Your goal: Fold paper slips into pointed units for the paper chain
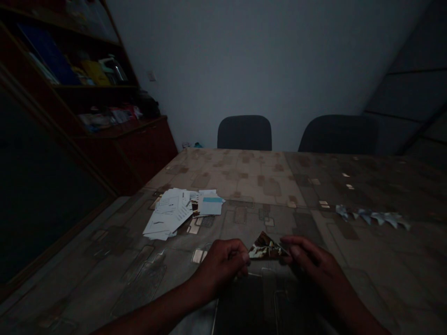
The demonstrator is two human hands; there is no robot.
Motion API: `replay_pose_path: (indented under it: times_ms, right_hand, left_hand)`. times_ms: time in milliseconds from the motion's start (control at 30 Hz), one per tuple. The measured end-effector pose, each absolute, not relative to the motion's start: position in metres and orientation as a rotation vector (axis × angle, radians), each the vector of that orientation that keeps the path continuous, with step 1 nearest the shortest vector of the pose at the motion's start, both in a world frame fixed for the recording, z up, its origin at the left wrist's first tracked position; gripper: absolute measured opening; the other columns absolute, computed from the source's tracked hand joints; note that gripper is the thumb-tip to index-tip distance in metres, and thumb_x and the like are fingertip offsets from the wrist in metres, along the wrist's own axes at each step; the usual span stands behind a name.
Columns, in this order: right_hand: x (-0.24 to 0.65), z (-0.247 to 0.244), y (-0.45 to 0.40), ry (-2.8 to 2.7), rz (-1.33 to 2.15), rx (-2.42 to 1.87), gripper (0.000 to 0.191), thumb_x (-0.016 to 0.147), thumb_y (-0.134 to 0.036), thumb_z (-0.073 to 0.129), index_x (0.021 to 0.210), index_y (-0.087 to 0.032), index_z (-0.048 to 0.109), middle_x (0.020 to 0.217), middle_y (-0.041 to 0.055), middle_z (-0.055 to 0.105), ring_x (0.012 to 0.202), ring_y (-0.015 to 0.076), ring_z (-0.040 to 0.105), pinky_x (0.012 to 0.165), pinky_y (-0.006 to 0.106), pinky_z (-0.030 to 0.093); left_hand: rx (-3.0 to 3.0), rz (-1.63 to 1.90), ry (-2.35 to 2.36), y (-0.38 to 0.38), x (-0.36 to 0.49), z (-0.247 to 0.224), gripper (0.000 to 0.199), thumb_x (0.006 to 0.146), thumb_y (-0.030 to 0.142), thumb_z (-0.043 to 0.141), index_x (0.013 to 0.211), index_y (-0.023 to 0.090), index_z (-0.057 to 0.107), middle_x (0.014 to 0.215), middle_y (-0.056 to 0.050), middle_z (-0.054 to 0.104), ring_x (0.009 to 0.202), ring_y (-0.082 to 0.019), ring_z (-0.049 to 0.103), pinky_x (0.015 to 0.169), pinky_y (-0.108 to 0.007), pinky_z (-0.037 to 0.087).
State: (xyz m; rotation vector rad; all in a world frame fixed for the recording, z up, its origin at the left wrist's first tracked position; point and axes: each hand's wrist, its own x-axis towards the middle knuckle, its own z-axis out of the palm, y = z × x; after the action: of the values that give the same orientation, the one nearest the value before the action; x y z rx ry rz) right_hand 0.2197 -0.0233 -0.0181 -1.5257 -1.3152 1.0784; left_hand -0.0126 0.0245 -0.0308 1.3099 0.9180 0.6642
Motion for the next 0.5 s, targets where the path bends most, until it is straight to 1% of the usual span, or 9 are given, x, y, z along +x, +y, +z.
replay_pose_path:
  times_ms: [67, 200, 267, 333, 400, 500]
  right_hand:
    - [0.217, -0.022, -0.023, -1.309, 1.136, -1.506, 0.039, 0.086, -0.050, 0.054, 0.106, -0.019, 0.064, 0.085, 0.0064, 0.071, 0.083, 0.0230, 0.067, 0.072, 0.030, 0.047]
    - [0.214, -0.026, -0.023, -1.335, 1.093, -1.518, 0.035, 0.082, -0.045, 0.058, 0.103, -0.017, 0.064, 0.072, 0.0031, 0.069, 0.073, 0.0224, 0.067, 0.066, 0.030, 0.047]
    - [0.213, -0.025, -0.023, -1.375, 1.067, -1.521, 0.034, 0.083, -0.043, 0.057, 0.103, -0.018, 0.064, 0.073, 0.0032, 0.070, 0.073, 0.0223, 0.067, 0.066, 0.030, 0.047]
    - [0.212, -0.023, -0.024, -1.420, 1.022, -1.541, 0.031, 0.084, -0.041, 0.056, 0.103, -0.018, 0.064, 0.077, 0.0040, 0.072, 0.074, 0.0219, 0.068, 0.067, 0.029, 0.048]
    - [0.210, -0.020, -0.024, -1.477, 0.955, -1.582, 0.027, 0.085, -0.039, 0.054, 0.099, -0.020, 0.065, 0.079, 0.0037, 0.073, 0.074, 0.0214, 0.068, 0.067, 0.028, 0.049]
    - [0.209, -0.018, -0.025, -1.602, 0.859, -1.620, 0.023, 0.086, -0.039, 0.052, 0.093, -0.022, 0.066, 0.080, 0.0028, 0.073, 0.075, 0.0206, 0.068, 0.067, 0.027, 0.049]
  left_hand:
    - [1.365, 0.637, 0.920, 0.023, -0.013, -0.028, 0.033, 0.080, 0.046, 0.060, 0.070, 0.014, 0.058, 0.057, 0.000, 0.056, 0.052, -0.011, 0.045, 0.050, -0.020, 0.030]
    - [1.500, 0.582, 0.969, 0.025, -0.014, -0.019, 0.032, 0.082, 0.044, 0.056, 0.070, 0.014, 0.057, 0.059, 0.001, 0.055, 0.055, -0.012, 0.045, 0.052, -0.021, 0.030]
    - [1.592, 0.600, 0.965, 0.027, -0.014, -0.014, 0.025, 0.082, 0.038, 0.056, 0.078, 0.014, 0.060, 0.063, 0.002, 0.055, 0.059, -0.012, 0.047, 0.055, -0.021, 0.032]
    - [1.650, 0.634, 0.933, 0.028, -0.013, -0.009, 0.021, 0.080, 0.032, 0.060, 0.091, 0.015, 0.061, 0.071, 0.002, 0.057, 0.065, -0.013, 0.050, 0.058, -0.021, 0.035]
    - [1.684, 0.646, 0.936, 0.027, -0.011, -0.006, 0.027, 0.076, 0.026, 0.064, 0.101, 0.017, 0.060, 0.077, 0.002, 0.060, 0.069, -0.014, 0.051, 0.061, -0.022, 0.037]
    - [1.785, 0.658, 1.005, 0.026, -0.008, -0.004, 0.028, 0.072, 0.021, 0.066, 0.099, 0.018, 0.062, 0.079, 0.001, 0.061, 0.071, -0.015, 0.051, 0.064, -0.023, 0.037]
